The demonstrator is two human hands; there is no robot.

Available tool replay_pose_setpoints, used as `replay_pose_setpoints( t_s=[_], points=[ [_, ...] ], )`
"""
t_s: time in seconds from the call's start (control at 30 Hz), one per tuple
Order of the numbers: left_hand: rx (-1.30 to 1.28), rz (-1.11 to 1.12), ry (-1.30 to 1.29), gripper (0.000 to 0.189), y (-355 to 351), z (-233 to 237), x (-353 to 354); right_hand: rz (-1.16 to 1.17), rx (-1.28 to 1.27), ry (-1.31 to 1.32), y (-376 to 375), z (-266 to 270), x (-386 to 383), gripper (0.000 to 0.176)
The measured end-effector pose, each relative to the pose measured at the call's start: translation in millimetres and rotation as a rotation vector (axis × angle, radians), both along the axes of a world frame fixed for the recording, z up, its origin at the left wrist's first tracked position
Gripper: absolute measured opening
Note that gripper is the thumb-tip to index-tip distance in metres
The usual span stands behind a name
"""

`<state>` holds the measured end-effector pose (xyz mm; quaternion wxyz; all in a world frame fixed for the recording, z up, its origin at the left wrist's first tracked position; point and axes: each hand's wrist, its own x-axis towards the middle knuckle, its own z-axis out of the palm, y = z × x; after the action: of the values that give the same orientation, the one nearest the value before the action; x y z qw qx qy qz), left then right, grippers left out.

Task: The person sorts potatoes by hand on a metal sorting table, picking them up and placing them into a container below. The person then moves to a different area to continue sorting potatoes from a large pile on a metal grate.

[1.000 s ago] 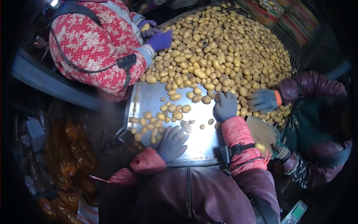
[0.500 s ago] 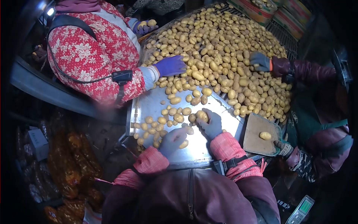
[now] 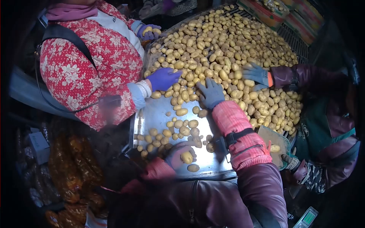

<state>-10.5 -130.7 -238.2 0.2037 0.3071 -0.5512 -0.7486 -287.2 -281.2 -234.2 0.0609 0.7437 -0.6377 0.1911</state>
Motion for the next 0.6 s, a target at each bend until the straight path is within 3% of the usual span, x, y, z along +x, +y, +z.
replay_pose_setpoints(
  t_s=[0.1, 0.17, 0.23, 0.3, 0.37, 0.47, 0.5, 0.53, 0.57, 0.6],
  points=[
    [0.394, 0.077, 0.117, 0.029, 3, -13, 0, 0.005, 0.036, -0.017, 10, -16, 6, 0.044],
    [-0.2, 0.02, 0.04, 0.03, 3, -30, 7, 0.062, -0.01, -0.052, 31, -34, 10, 0.043],
    [-0.377, 0.025, -0.003, 0.032, 6, -21, 5, 0.131, -0.104, -0.224, 60, -40, 21, 0.04],
    [-0.097, 0.09, 0.014, 0.033, 10, 7, -6, 0.075, 0.064, -0.443, 92, -28, 38, 0.041],
    [0.246, 0.182, 0.081, 0.038, 8, -1, -11, 0.156, 0.024, -0.688, 130, -7, 63, 0.041],
    [0.687, 0.106, 0.386, 0.038, 3, -25, 0, 0.422, 0.219, -0.666, 167, 14, 75, 0.042],
    [0.815, 0.04, 0.517, 0.036, 1, -33, 5, 0.402, 0.196, -0.668, 172, 26, 71, 0.037],
    [0.797, -0.047, 0.574, 0.043, -3, -33, 7, 0.383, 0.175, -0.669, 173, 38, 60, 0.033],
    [0.698, 0.006, 0.476, 0.042, 0, -32, 7, 0.365, 0.155, -0.669, 173, 44, 50, 0.03],
    [0.598, 0.057, 0.379, 0.041, 2, -7, 1, 0.268, -0.019, -0.648, 174, 37, 43, 0.026]
  ],
)
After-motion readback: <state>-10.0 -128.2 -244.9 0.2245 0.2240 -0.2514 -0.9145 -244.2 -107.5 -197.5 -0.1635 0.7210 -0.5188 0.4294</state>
